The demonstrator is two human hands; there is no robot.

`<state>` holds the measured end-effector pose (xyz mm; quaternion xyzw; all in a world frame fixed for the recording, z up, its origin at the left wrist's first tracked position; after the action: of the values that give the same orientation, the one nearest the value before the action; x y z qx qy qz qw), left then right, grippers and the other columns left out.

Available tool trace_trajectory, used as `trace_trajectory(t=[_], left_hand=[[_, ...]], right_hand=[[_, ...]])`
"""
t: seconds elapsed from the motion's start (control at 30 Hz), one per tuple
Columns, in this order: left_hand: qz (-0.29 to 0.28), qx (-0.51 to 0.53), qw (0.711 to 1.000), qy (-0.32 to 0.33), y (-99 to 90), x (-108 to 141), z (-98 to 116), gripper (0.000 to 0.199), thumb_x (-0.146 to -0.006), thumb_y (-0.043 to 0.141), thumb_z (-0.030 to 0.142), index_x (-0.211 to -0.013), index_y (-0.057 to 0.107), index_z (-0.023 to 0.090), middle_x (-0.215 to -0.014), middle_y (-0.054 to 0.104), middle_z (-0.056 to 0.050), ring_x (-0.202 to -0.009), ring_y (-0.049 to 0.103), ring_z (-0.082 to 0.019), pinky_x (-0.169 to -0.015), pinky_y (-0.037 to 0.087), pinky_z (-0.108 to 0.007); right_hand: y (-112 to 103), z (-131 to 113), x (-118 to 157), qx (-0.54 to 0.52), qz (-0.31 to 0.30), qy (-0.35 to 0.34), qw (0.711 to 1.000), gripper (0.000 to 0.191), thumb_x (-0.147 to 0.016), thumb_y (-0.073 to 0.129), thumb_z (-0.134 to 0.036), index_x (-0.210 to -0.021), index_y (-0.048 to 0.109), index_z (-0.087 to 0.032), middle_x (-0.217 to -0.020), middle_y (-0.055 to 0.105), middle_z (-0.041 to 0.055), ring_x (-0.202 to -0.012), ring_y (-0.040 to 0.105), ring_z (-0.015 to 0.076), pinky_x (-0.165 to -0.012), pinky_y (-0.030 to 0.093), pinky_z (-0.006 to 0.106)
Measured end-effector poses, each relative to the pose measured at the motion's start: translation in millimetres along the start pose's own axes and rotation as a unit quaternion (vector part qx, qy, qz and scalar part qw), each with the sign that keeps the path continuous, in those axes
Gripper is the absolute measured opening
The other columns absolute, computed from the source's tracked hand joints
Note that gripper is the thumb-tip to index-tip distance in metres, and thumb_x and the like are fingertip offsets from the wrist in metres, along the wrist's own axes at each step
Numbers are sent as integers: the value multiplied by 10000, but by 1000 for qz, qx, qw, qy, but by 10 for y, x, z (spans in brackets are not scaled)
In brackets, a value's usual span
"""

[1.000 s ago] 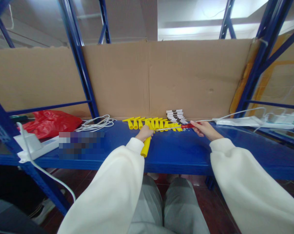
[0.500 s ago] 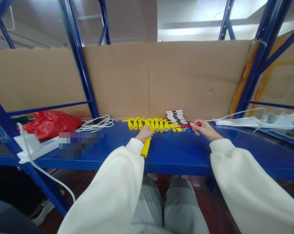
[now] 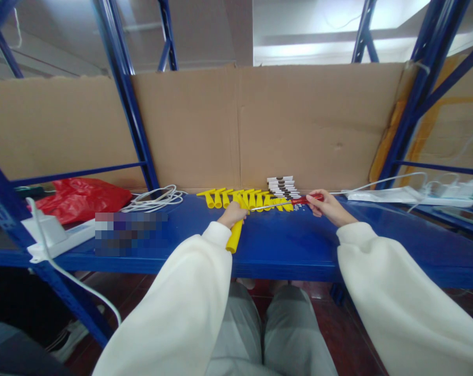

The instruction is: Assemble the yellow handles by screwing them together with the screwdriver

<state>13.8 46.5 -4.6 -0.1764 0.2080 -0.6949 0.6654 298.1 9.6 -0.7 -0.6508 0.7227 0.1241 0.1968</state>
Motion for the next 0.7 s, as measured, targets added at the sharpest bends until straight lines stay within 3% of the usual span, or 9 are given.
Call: trace_trajectory(t=[0.2, 0.5, 0.7], left_hand=[[-27, 25, 999, 2, 31, 102, 65, 316, -798, 587, -9, -549, 504, 166, -416, 472, 41, -373, 439, -87, -454, 362, -214], [-16, 27, 1000, 0, 16, 101, 67, 284, -790, 588, -8, -566, 537, 160, -425, 469, 47, -411, 461, -102, -505, 407, -225], [-15, 19, 1000, 4, 16, 104, 67, 293, -805, 587, 4, -567, 527, 163, -417, 456, 51, -402, 442, -94, -480, 386, -216]], right_hand=[[-70, -46, -3, 32, 72, -18, 997, 565, -651, 767, -684, -855, 483, -242, -422, 462, -98, -310, 326, 68, -325, 217, 212], [-43, -4, -62, -38, -5, -8, 999, 501, -688, 750, -645, -858, 507, -241, -517, 521, -55, -399, 442, 112, -370, 308, 238], [-93, -56, -34, 62, 61, -40, 995, 515, -686, 732, -689, -706, 537, -213, -492, 492, -36, -414, 418, 91, -389, 331, 238]])
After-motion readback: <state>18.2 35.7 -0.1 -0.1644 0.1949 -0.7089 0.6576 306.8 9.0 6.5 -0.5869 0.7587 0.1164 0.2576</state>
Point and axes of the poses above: each hand's wrist, its own x-axis away from the middle knuckle, its own y-axis out of the palm, z = x × y, the point moved 4 cm from there along -x, towards the middle knuckle
